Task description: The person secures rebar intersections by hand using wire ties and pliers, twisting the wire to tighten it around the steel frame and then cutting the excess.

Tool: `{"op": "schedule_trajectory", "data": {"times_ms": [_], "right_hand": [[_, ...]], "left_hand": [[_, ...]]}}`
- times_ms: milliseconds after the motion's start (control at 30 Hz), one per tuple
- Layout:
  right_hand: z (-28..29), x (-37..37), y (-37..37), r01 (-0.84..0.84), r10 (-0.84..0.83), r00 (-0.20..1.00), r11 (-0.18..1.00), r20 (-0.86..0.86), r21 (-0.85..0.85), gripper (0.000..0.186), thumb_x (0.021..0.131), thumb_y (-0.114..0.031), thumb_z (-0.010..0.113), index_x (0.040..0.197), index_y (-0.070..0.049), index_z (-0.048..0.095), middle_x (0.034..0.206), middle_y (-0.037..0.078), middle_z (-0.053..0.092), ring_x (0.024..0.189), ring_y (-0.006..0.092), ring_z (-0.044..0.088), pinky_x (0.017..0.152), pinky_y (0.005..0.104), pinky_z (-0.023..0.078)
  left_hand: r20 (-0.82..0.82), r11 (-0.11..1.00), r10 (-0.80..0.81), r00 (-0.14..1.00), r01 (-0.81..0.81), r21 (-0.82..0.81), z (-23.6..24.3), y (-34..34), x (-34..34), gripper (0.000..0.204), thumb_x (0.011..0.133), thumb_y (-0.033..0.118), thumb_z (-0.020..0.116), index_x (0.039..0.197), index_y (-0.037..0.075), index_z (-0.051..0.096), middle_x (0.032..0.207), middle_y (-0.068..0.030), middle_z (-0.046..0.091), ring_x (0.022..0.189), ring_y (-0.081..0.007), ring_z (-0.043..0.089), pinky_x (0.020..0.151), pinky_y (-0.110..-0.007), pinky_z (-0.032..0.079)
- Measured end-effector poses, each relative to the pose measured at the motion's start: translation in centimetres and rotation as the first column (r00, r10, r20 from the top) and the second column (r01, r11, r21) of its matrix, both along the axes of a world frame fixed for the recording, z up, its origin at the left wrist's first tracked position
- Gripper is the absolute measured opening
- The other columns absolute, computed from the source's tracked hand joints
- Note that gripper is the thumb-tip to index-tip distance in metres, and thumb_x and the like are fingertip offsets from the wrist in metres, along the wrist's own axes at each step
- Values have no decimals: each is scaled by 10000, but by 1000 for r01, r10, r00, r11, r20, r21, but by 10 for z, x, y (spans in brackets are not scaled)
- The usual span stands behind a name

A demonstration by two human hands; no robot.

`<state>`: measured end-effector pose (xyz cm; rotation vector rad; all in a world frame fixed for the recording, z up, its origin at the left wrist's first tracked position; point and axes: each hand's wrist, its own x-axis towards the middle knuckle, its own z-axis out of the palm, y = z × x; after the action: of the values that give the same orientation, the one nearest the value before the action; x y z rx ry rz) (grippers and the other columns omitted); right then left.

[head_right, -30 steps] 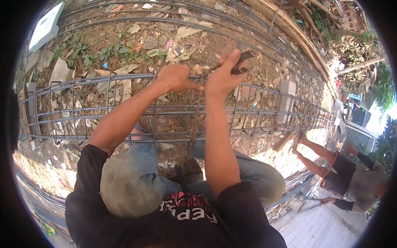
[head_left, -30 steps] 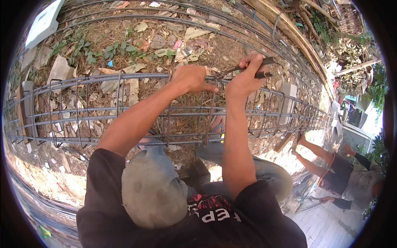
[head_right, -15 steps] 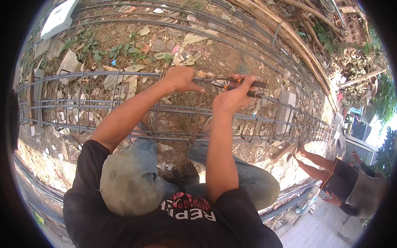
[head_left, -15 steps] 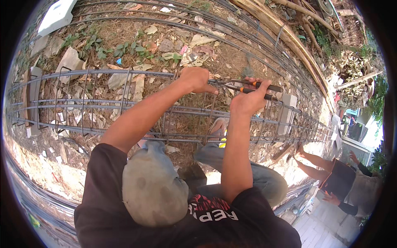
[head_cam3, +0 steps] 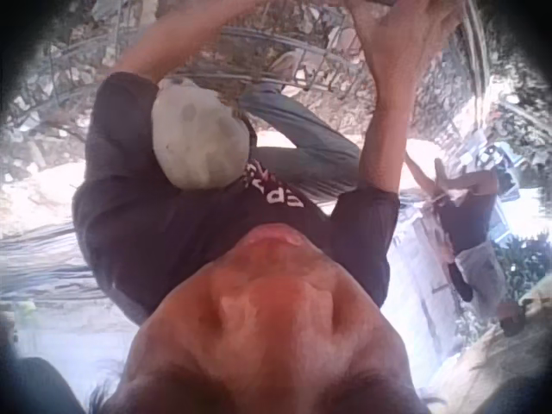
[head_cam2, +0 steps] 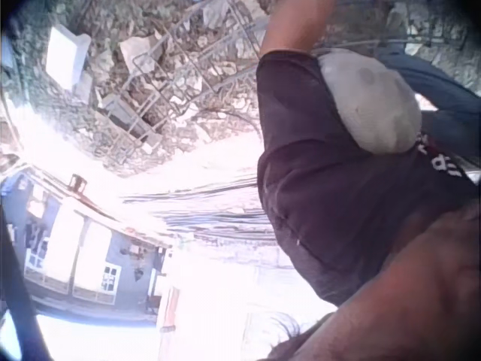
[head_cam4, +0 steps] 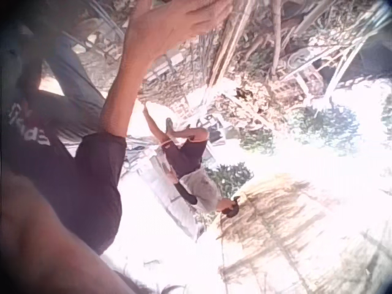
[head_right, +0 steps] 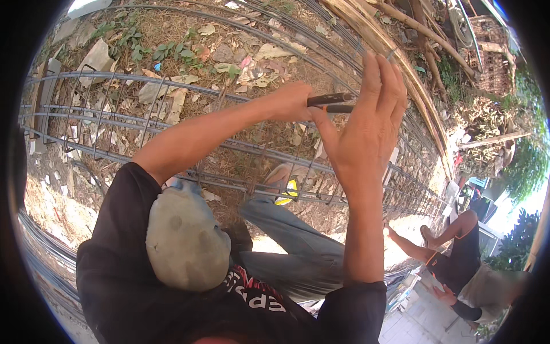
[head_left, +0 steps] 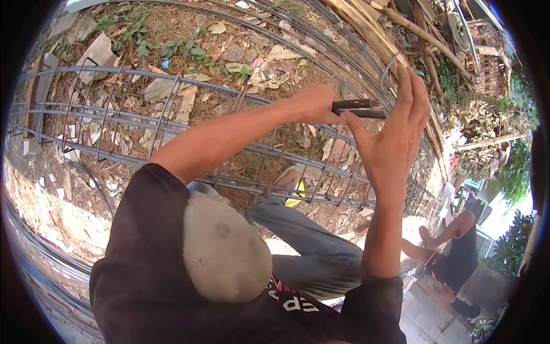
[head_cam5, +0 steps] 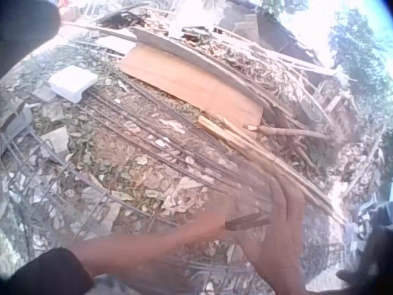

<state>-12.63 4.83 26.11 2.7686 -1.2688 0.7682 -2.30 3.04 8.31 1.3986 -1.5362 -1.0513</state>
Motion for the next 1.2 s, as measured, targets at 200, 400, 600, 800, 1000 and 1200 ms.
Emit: {"op": "schedule_trajectory", "data": {"times_ms": [200, 400, 600, 800, 1000, 1200], "right_hand": [[-26, -7, -65, -43, 294, 103, 956, -950, 291, 490, 734, -204, 816, 1144, -34, 609, 891, 132, 702, 820, 253, 708, 768, 411, 553], [-31, 21, -116, 572, 571, 315, 523, -758, 632, 157, 796, -78, 715, 884, -4, 608, 760, 151, 667, 737, 300, 693, 652, 429, 525], [-50, -2, -118, 11, 502, 45, 864, -864, 503, 135, 816, 10, 607, 950, 2, 601, 905, 151, 655, 939, 318, 660, 794, 440, 510], [-58, -20, -105, -440, 297, 23, 860, -955, 257, 184, 915, -103, 505, 1056, -28, 595, 1179, 114, 585, 1157, 266, 544, 1029, 445, 411], [-56, -12, -99, -436, 264, 71, 876, -962, 208, 209, 923, -147, 492, 1079, -31, 569, 1212, 135, 565, 1195, 261, 514, 1075, 458, 367], [-34, 16, -87, -79, 333, 16, 940, -943, 330, 250, 960, -231, 588, 1018, 6, 536, 767, 111, 632, 741, 256, 670, 653, 387, 545]], "left_hand": [[124, 927, -370, 921, 358, 109, -3, -20, -13, 435, 710, 457, 800, 818, 43, 724, 743, -135, 698, 725, -339, 674, 667, -440, 511], [128, 995, 31, 991, -18, -102, -20, -9, 39, 686, 680, 647, 766, 884, -7, 729, 774, -155, 707, 783, -329, 698, 681, -440, 533], [517, 946, -289, 806, 158, 282, -29, 43, 37, 755, 658, 776, 696, 908, 66, 761, 891, -77, 734, 844, -250, 718, 701, -396, 544], [476, 965, -216, 852, 113, 237, -39, 46, 32, 748, 669, 766, 694, 870, 49, 762, 812, -105, 730, 810, -278, 722, 691, -384, 557], [344, 939, -227, 911, 111, 327, -37, 43, 50, 725, 676, 715, 735, 858, 13, 748, 812, -126, 726, 826, -296, 719, 713, -394, 557], [300, 948, -217, 929, 126, 293, -35, 44, 54, 644, 674, 639, 787, 789, 8, 729, 797, -147, 716, 813, -313, 709, 726, -408, 542]]}}
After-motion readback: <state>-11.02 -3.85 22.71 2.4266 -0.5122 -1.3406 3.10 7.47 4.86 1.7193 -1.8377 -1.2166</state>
